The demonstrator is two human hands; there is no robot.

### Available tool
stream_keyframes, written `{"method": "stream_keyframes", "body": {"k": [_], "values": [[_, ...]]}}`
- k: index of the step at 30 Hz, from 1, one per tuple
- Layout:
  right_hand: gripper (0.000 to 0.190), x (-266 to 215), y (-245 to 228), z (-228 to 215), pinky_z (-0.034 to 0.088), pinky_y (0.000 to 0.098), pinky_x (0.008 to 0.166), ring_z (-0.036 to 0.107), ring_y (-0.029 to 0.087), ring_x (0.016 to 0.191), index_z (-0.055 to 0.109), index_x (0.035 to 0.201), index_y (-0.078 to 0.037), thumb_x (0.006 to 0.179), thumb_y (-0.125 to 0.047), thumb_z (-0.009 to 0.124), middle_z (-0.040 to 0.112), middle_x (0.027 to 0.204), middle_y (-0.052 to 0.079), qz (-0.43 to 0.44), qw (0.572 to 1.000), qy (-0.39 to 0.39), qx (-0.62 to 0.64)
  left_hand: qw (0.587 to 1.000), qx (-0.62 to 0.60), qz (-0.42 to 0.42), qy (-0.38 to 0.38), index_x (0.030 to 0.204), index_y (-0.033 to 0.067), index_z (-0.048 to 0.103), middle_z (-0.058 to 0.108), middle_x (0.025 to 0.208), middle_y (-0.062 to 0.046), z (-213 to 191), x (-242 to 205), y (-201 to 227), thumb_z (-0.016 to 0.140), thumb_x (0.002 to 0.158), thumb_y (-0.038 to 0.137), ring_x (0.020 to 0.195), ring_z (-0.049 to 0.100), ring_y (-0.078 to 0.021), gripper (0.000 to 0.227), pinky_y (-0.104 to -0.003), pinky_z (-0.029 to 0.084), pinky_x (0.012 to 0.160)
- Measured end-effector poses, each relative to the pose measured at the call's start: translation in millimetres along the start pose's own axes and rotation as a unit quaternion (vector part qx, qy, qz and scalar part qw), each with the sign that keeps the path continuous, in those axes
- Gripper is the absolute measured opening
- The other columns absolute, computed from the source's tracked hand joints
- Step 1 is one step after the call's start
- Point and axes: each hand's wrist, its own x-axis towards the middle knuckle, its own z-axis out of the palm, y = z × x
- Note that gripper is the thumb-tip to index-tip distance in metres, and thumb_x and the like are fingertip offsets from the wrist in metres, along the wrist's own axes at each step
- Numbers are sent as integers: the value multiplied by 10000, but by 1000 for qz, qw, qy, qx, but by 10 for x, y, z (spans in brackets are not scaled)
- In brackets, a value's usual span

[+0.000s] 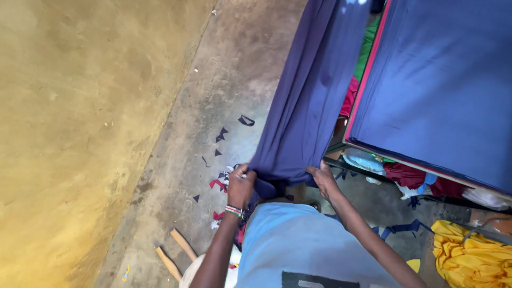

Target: The person folds a large piece of dark blue fabric on a table, aligning the edges and smoothing the surface. They repeatedly fold the fabric in half and adjust the alignment by hand.

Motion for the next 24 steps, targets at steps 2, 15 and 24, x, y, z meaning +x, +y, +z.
{"method": "stream_keyframes", "body": {"k": [2,15,24], "values": [[619,-285,-128,25,539,493,853,650,351,1059,584,1388,-10,803,-127,750,635,1138,188,-4,1000,-4,11,999,-38,27,24,973,177,820,738,809,-52,-137,216,-208,641,857,106,791,652,-139,225,-312,555,731],[714,-1317,-1551,91,568,507,985,679,309,1132,567,1361,31,833,-426,717,673,1208,185,-201,899,-286,263,952,-119,278,-48,846,133,737,505,666,22,504,-90,1672,651,1018,188,681,480,-106,200,-276,479,669],[270,-906,-1128,183,634,346,763,718,182,842,696,1159,-6,906,-81,752,698,957,69,-126,926,-208,288,947,-80,311,-20,748,111,623,454,612,-31,1020,154,2126,596,1050,177,670,445,-151,310,-315,424,670]]}}
